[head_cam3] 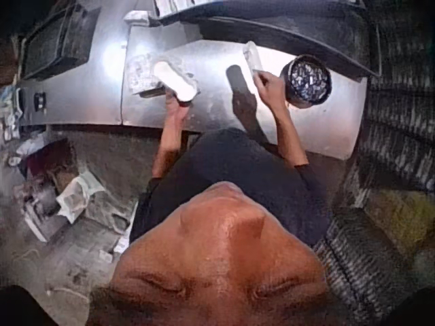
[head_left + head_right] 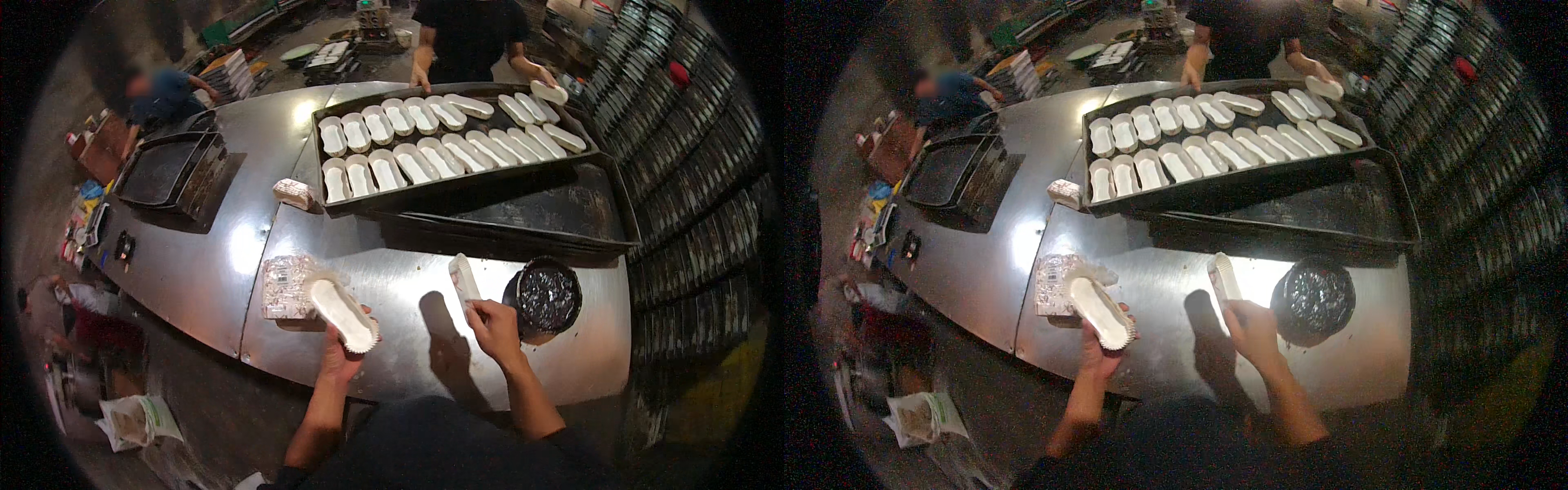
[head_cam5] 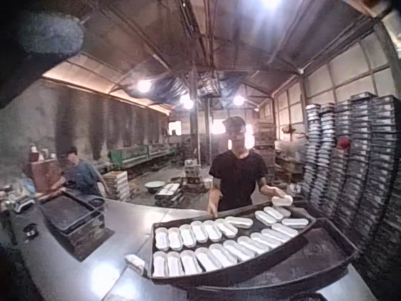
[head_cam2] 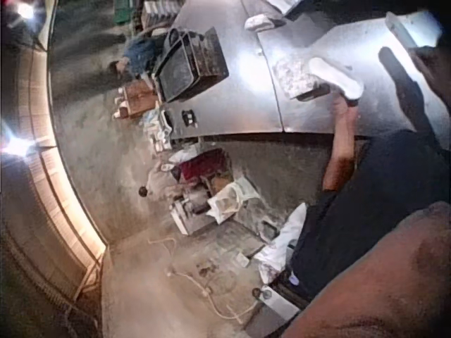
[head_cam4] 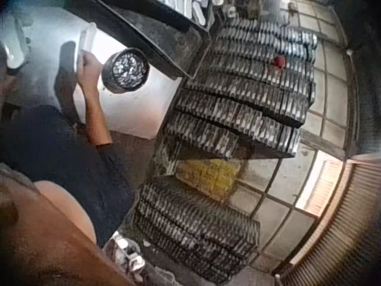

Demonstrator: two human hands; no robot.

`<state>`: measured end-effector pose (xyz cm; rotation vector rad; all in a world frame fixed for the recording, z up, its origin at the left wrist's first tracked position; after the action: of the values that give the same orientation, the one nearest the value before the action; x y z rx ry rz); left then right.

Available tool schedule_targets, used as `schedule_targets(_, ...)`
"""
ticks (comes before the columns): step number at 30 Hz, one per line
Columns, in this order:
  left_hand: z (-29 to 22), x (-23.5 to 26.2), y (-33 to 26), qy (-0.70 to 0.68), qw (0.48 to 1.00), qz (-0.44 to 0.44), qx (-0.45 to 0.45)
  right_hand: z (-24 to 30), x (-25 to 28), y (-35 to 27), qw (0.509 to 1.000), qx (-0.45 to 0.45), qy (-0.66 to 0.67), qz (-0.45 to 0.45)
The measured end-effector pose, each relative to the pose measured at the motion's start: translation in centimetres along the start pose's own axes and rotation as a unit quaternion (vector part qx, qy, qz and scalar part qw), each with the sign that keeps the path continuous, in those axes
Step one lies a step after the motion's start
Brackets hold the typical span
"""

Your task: The person separates white, textured, oval-shaped food containers from a stack and places them into a black metal tray. They repeat this process, filling the tray with the containers while other workers perform similar tasks in the background.

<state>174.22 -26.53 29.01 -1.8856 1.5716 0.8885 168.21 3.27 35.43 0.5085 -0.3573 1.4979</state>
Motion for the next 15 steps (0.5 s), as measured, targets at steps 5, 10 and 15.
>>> schedule_targets(5, -5.0, 7.3, 0.8, -0.013, 1.000, -0.012, -0.002, -0.1, -7.7, 1.7, 0.999, -0.035, 0.024, 0.000)
schedule_targets(10, -8.4, 14.8, 1.1, -0.028, 0.998, -0.049, -0.038, 2.3, -10.5, 5.9, 0.998, -0.058, -0.039, 0.002)
schedule_targets(15, -10.8, 12.2, 3.0, -0.021, 0.999, -0.043, -0.024, 5.6, -7.8, 14.8, 0.994, 0.002, -0.061, -0.096)
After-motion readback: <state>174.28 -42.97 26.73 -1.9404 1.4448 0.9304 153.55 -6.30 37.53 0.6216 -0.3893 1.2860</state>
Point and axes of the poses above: each hand's wrist, its own y-axis towards the middle knuckle, its own x-axis out of the back of the hand, z = x × y, the point moved 5 cm from there along y, towards the middle knuckle, and after that the axes turned 11 degrees about -x, right-handed, at the moved point
